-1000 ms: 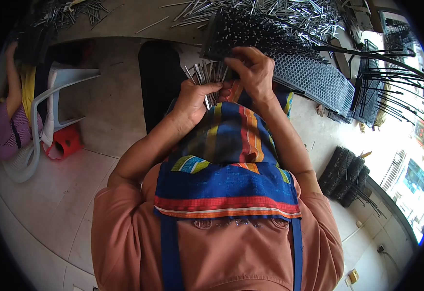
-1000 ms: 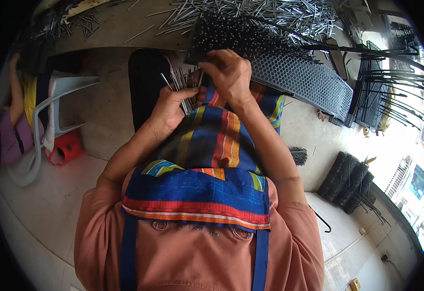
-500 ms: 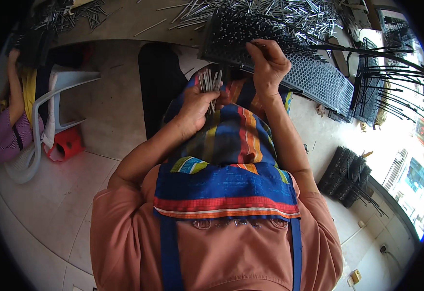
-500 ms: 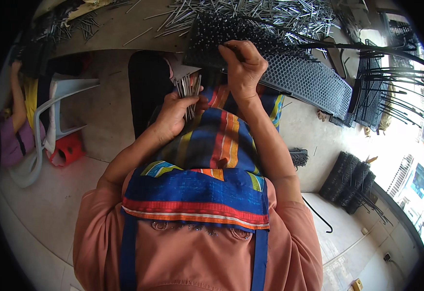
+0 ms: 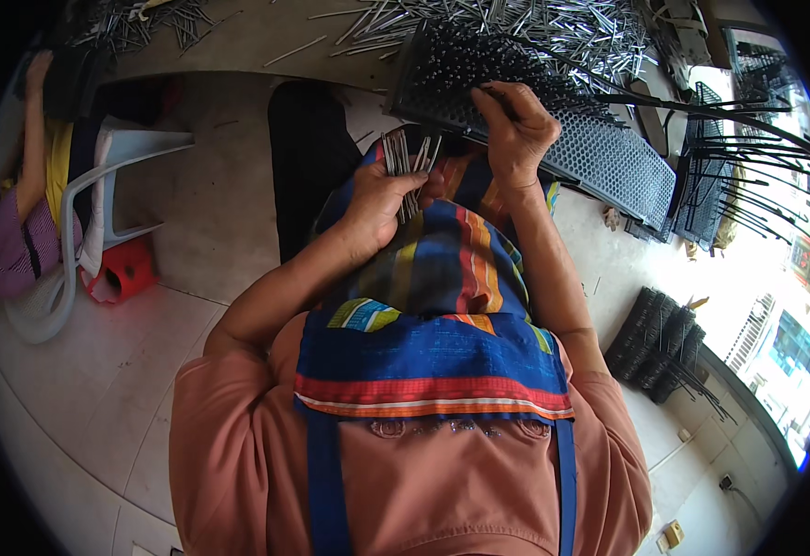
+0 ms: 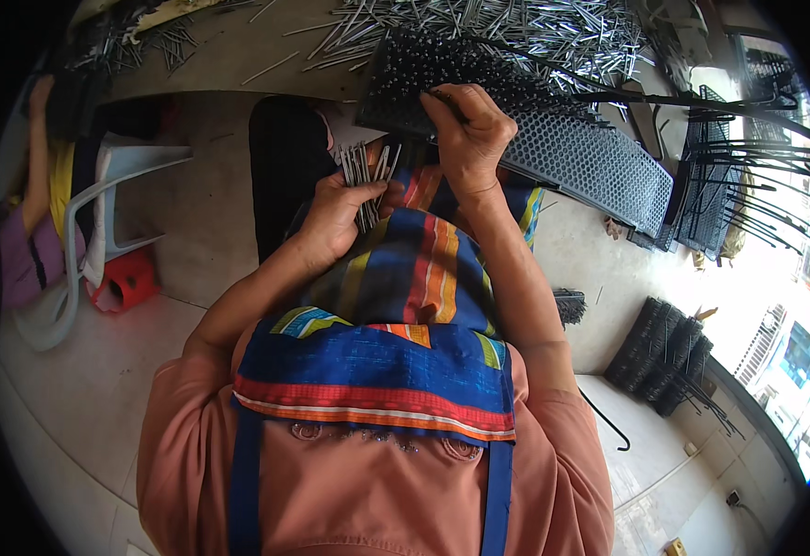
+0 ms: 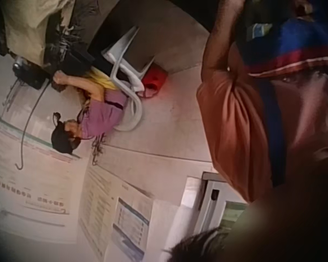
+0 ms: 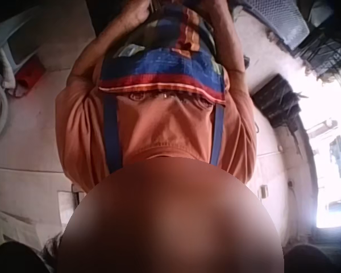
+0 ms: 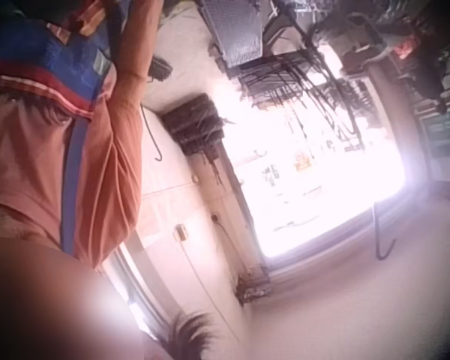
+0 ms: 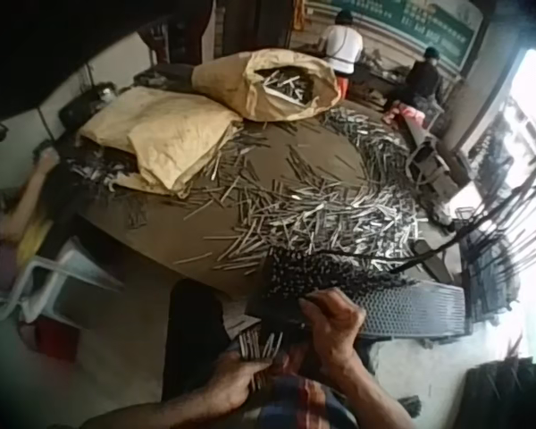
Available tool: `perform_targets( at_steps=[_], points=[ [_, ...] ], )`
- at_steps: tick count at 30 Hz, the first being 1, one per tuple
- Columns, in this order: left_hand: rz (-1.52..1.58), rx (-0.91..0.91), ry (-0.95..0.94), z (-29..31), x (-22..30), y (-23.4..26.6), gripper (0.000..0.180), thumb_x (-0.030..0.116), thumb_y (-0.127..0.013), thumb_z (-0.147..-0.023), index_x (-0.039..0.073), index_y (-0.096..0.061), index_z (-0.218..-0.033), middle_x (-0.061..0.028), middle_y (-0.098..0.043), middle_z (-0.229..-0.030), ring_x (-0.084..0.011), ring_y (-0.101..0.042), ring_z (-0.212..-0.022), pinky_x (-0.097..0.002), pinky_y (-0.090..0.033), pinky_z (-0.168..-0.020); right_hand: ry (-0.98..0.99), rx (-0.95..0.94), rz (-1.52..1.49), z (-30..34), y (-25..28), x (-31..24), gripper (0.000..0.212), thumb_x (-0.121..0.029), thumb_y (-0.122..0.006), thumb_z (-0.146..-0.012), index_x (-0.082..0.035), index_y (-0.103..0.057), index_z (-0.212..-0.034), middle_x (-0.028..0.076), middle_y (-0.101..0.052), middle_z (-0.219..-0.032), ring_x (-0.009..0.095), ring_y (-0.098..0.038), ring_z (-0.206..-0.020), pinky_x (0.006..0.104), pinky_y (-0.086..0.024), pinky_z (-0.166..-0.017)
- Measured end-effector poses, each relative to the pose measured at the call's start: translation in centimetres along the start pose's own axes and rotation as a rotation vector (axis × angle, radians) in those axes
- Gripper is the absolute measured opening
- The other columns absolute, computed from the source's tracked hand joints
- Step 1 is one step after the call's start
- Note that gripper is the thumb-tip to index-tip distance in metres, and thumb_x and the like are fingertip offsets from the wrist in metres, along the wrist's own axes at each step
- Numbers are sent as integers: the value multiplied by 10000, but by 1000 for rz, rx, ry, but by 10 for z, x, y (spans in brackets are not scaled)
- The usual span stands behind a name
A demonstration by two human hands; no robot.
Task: Assembling a metal mesh component by manually inserting small metal rods into the frame.
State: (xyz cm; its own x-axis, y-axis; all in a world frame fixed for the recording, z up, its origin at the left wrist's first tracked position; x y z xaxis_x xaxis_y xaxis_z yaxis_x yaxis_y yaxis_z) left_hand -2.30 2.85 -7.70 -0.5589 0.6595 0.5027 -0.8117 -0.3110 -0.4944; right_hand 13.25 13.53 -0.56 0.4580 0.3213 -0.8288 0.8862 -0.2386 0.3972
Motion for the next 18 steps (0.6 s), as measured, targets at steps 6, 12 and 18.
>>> perform_targets(
  at_steps=[6, 12, 18],
  points=[
    [29, -19, 10, -1, 0, -1, 194, 3, -625, -879, -8, -640, -1072, -144, -710, -894, -231, -700, -746, -322, -557, -636, -3, -43, 13, 3, 0, -1, 123, 19, -773, -728, -5, -711, -832, 38, -641, -714, 80, -564, -604, 215, -434, -553],
    [65, -53, 16, -4, -3, 0, 228, -18, -606, -878, -6, -622, -1104, -148, -703, -918, -233, -699, -780, -322, -560, -661, 49, -119, 188, 8, -9, -2, 133, 8, -771, -729, -13, -719, -849, 34, -625, -709, 76, -553, -594, 213, -428, -547],
    [161, -26, -27, 4, 9, -12, 184, -50, -584, -863, -17, -654, -1030, -133, -710, -894, -224, -702, -754, -312, -551, -622, 101, -106, 189, 8, -9, -4, 123, -19, -759, -746, -26, -724, -864, 49, -614, -696, 89, -563, -576, 248, -422, -525]
  ],
)
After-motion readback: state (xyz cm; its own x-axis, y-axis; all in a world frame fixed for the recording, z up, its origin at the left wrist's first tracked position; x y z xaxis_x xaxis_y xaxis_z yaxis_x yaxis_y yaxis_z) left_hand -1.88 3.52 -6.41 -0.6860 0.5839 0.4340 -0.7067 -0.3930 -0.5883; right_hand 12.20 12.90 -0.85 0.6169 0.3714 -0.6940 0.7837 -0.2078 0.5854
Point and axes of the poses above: each hand's wrist, its own z-axis away from the middle knuckle, its own y-axis out of the back of the hand, x = y × z, the point moved 4 cm from there along -z, towards the middle knuckle
